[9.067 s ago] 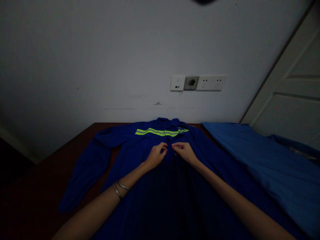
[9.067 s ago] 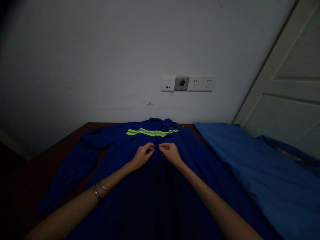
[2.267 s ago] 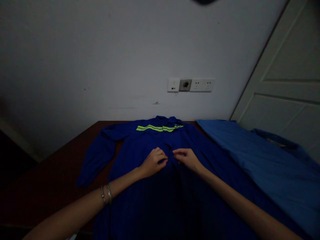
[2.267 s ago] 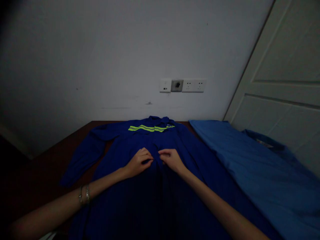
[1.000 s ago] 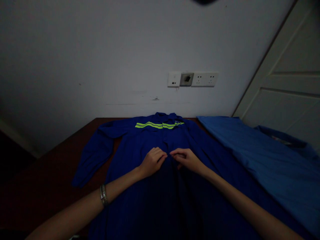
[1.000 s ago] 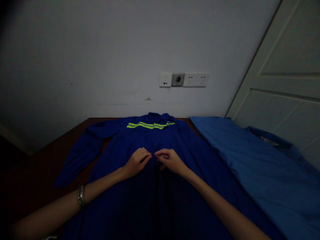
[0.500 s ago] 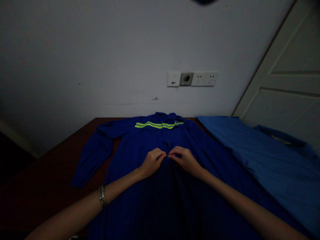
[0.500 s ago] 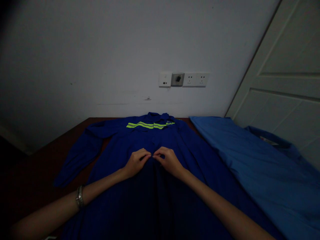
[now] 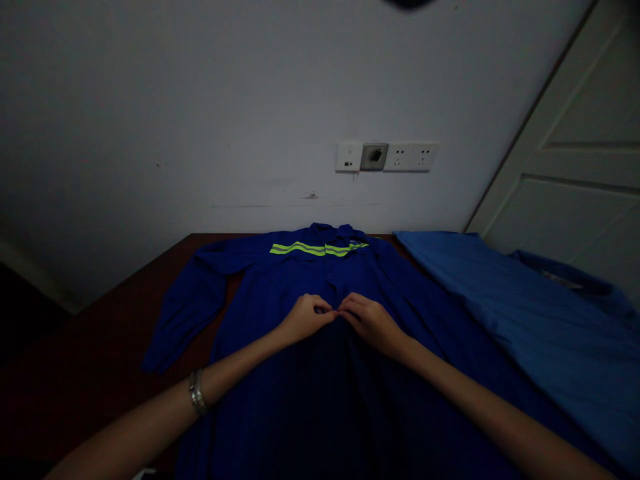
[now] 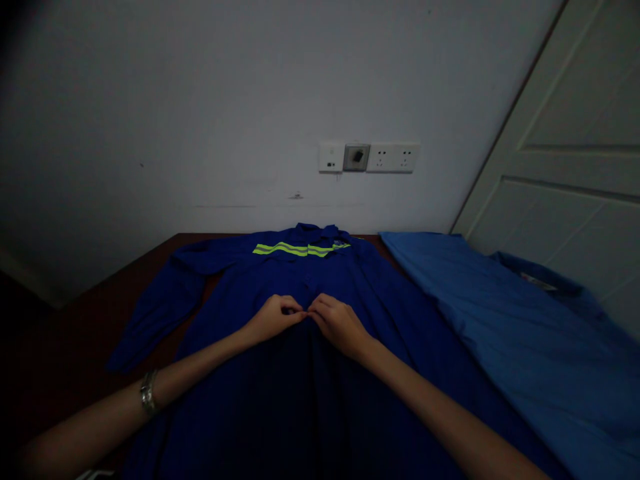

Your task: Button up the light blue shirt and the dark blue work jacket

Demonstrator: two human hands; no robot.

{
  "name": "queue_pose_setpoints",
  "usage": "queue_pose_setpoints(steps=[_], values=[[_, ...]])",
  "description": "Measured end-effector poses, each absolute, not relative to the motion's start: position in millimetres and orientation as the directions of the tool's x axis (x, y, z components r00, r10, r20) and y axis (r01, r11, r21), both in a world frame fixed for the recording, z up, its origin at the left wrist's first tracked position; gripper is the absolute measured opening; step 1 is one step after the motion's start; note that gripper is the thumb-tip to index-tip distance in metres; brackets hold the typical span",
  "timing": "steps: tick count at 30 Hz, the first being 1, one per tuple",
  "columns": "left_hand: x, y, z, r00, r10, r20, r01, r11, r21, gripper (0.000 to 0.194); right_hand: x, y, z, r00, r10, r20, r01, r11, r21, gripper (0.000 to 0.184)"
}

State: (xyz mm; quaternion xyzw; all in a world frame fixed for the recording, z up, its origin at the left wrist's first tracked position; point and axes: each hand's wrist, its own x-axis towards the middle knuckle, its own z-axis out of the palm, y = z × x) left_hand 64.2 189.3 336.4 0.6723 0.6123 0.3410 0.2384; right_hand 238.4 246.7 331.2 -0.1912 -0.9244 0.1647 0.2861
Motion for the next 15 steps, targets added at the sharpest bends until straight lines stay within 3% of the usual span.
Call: queue_pose_setpoints(steps=[4,9,15], values=[[64.0,191.6,336.0,-0.014,1.000,-0.005,0.550,0.012,0.835,0.023,239.7,247.5,332.1,-0.782,0.428,0.453,0.270,0.888,-0.373,0.018],[63.7,190.9,335.3,-0.065,0.995,-0.075,0.416,0.095,0.904,0.019,240.5,248.9,333.4,-0.801,0.392,0.453,0.267,0.911,-0.315,0.019],[61.1,191.2,335.1,-0.084,0.988,-0.128,0.308,0.147,0.940,0.016,244.4,247.4,340.4,-0.850,0.307,0.427,0.286,0.951,-0.113,0.022]])
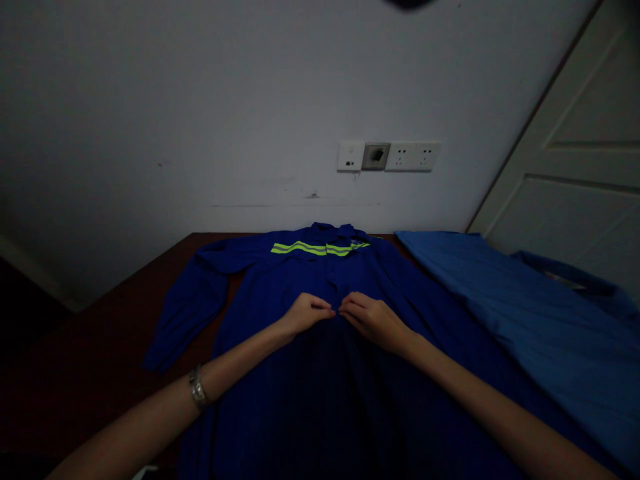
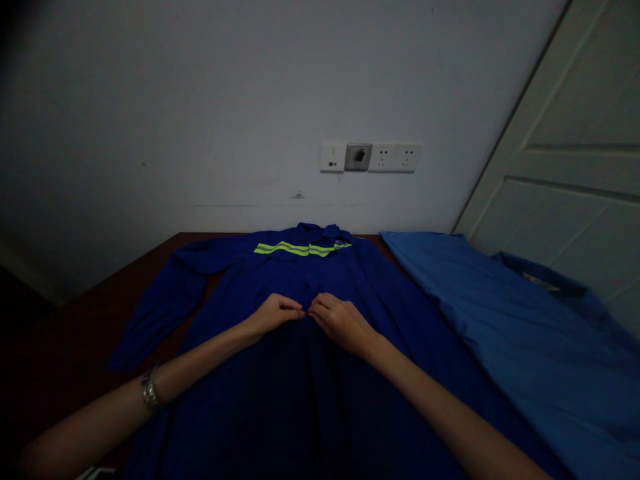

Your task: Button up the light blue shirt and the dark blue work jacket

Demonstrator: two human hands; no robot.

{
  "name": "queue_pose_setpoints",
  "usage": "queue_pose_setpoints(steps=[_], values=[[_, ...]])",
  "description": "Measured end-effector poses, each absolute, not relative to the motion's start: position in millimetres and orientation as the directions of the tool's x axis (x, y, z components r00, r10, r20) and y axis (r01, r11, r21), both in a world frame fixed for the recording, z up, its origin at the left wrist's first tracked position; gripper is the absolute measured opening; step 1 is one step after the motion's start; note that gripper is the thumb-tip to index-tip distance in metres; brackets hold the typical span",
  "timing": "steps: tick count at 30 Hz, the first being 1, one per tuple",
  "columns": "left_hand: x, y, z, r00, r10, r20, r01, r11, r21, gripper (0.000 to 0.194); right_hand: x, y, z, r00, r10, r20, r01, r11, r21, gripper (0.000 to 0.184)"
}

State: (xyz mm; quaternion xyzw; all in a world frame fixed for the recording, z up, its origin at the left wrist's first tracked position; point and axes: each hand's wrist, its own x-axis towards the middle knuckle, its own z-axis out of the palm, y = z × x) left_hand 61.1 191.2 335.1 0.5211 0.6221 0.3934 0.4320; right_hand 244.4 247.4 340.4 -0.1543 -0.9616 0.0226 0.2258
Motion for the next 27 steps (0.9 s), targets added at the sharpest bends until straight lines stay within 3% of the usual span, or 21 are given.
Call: queue_pose_setpoints(steps=[5,12,15,18,20,23,25,27], values=[[57.5,193.1,338.0,-0.065,0.979,-0.193,0.301,0.203,0.932,0.021,245.7,247.4,341.2,-0.857,0.257,0.446,0.279,0.960,-0.017,0.021],[56.2,195.1,337.7,-0.082,0.978,-0.194,0.280,0.209,0.937,0.019,246.7,248.6,338.6,-0.853,0.235,0.466,0.268,0.963,0.005,0.021],[58.4,195.0,338.1,-0.097,0.983,-0.159,0.259,0.179,0.949,0.015,246.0,249.1,338.1,-0.838,0.264,0.477,0.261,0.963,-0.074,0.020],[61.0,194.3,337.8,-0.110,0.982,-0.151,0.227,0.173,0.958,0.015,244.6,247.3,340.4,-0.770,0.391,0.505,0.268,0.916,-0.300,0.017],[61.9,193.6,337.0,-0.128,0.979,-0.160,0.211,0.184,0.960,0.016,244.4,243.7,343.7,-0.682,0.576,0.450,0.295,0.780,-0.552,0.014],[62.2,192.7,336.0,-0.146,0.977,-0.154,0.215,0.183,0.959,0.016,246.7,235.0,348.3,-0.583,0.808,0.086,0.287,0.304,-0.908,0.021],[62.4,192.1,335.8,-0.147,0.978,-0.147,0.225,0.177,0.958,0.016,249.2,228.3,349.3,-0.585,0.795,-0.161,0.239,-0.021,-0.971,0.025],[63.1,191.3,335.9,-0.150,0.978,-0.144,0.234,0.176,0.956,0.017,250.9,222.5,347.8,-0.600,0.750,-0.279,0.182,-0.211,-0.960,0.025]])
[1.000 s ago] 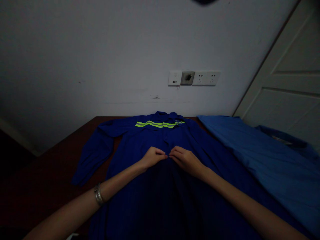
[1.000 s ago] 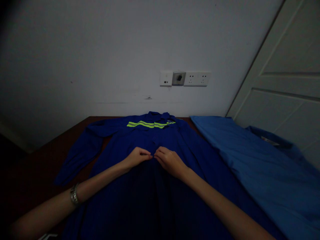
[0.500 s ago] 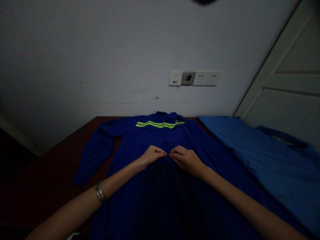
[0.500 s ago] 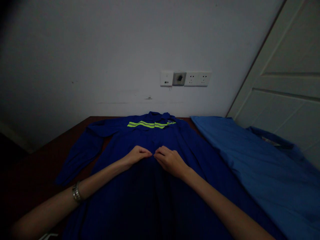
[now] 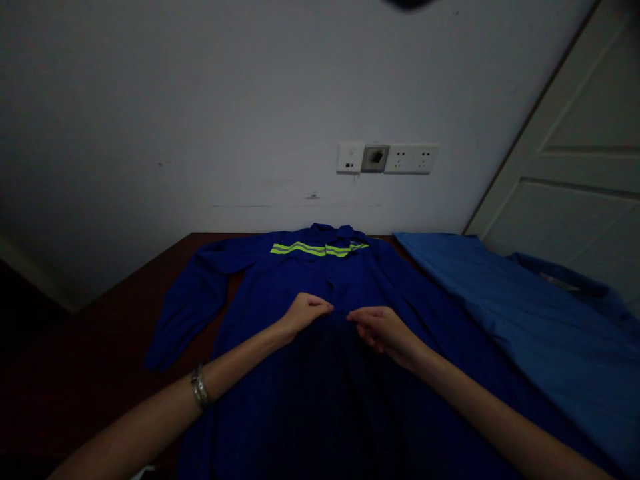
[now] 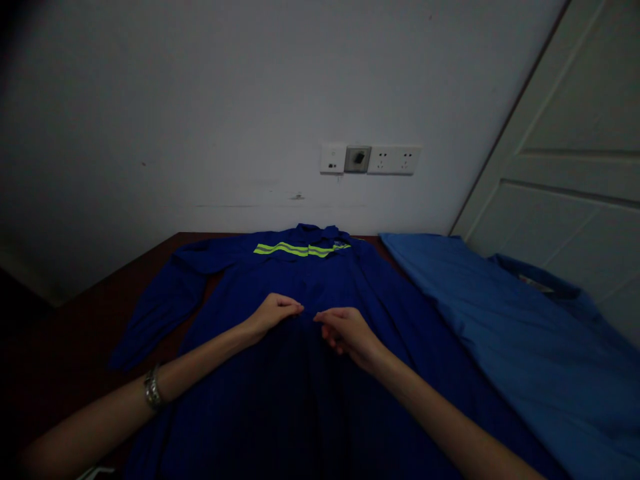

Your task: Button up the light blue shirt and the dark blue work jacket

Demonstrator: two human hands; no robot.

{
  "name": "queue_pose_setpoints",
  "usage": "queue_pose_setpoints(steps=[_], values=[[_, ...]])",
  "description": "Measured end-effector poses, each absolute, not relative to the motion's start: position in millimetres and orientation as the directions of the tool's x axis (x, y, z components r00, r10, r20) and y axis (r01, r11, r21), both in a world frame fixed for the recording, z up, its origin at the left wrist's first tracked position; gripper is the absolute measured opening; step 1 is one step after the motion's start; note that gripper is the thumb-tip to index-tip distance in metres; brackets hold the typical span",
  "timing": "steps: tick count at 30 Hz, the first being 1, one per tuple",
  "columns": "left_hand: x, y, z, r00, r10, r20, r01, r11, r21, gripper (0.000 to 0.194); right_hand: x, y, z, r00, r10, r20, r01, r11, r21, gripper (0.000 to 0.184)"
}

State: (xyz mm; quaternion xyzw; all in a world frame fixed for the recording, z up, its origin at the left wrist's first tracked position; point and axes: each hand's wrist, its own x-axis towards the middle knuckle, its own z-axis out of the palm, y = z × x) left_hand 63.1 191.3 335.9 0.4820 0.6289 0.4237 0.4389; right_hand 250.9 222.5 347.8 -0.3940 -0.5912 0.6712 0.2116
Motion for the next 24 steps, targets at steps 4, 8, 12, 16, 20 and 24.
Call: queue_pose_setpoints(steps=[4,8,12,16,20,24], values=[[65.5,188.6,336.0,-0.155,0.981,-0.113,0.234,0.147,0.961,0.018,247.9,216.5,340.1,-0.617,0.705,-0.349,0.123,-0.352,-0.928,0.025],[67.6,185.5,334.9,-0.162,0.984,-0.080,0.258,0.121,0.959,0.021,239.0,215.8,334.3,-0.607,0.697,-0.382,0.099,-0.410,-0.907,0.023],[68.2,183.6,333.8,-0.150,0.988,-0.028,0.315,0.074,0.946,0.022,232.2,215.6,334.2,-0.562,0.725,-0.399,0.065,-0.443,-0.894,0.018],[68.1,182.6,334.5,-0.130,0.990,0.046,0.375,0.006,0.927,0.023,228.7,215.3,334.7,-0.531,0.746,-0.403,0.049,-0.448,-0.893,0.014],[68.1,182.2,334.9,-0.137,0.986,0.091,0.385,-0.031,0.922,0.021,227.0,215.2,335.5,-0.516,0.753,-0.407,0.040,-0.454,-0.890,0.013],[68.4,182.2,333.9,-0.137,0.985,0.104,0.378,-0.045,0.925,0.020,226.6,216.5,336.2,-0.512,0.746,-0.425,0.018,-0.486,-0.874,0.010]])
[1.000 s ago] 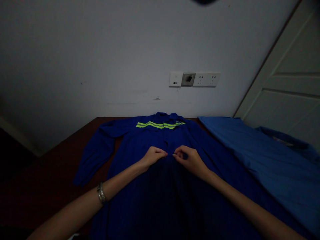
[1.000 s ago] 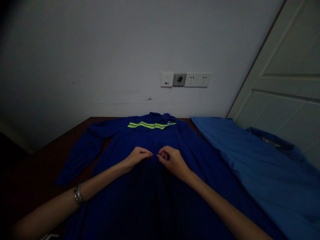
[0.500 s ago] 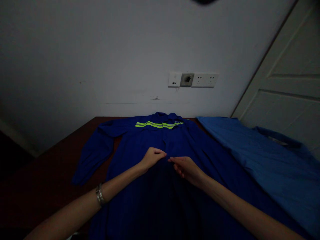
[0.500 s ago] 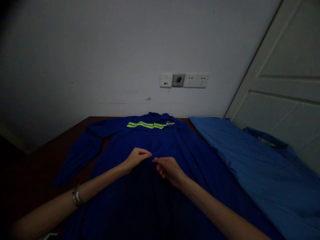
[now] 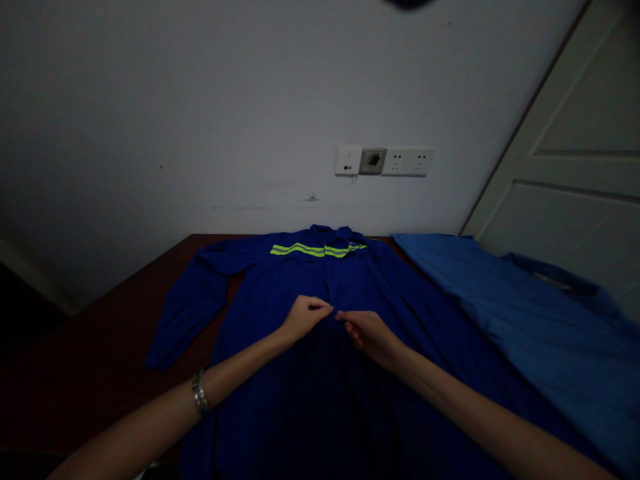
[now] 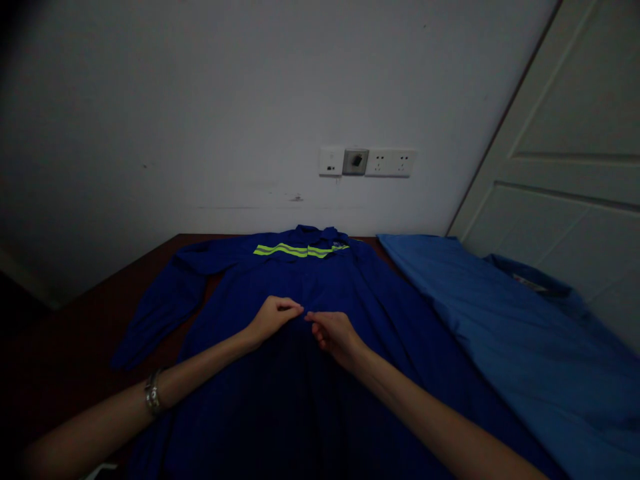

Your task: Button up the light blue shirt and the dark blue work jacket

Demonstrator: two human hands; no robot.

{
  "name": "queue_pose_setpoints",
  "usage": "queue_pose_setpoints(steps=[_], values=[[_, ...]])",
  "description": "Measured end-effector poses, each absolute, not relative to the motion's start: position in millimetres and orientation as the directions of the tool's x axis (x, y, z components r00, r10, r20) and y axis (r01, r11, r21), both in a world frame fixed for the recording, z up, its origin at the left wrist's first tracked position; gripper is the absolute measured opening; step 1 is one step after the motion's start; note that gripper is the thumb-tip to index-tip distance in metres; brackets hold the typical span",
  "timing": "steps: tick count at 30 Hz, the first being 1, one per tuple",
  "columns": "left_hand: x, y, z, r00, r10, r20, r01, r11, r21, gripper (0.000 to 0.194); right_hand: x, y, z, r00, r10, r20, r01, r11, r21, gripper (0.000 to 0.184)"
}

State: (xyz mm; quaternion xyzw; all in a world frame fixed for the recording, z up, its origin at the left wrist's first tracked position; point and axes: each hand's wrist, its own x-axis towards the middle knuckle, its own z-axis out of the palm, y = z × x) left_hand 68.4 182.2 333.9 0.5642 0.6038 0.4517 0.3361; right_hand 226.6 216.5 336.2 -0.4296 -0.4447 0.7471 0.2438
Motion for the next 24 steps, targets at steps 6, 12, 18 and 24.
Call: queue_pose_setpoints(steps=[6,12,18,24], values=[[69.7,182.2,336.9,-0.139,0.985,0.102,0.384,-0.041,0.922,0.019,224.7,219.2,336.0,-0.496,0.755,-0.428,-0.017,-0.502,-0.865,0.007],[67.6,185.6,338.0,-0.149,0.982,0.117,0.411,-0.046,0.910,0.018,222.6,217.7,338.2,-0.481,0.792,-0.375,-0.021,-0.439,-0.898,0.010],[65.7,190.6,334.0,-0.127,0.979,0.157,0.446,-0.085,0.891,0.019,221.6,217.6,339.1,-0.491,0.812,-0.315,-0.003,-0.363,-0.932,0.009],[65.4,192.9,334.8,-0.121,0.977,0.174,0.477,-0.096,0.874,0.019,223.2,220.0,342.0,-0.516,0.814,-0.266,0.066,-0.272,-0.960,0.012]])
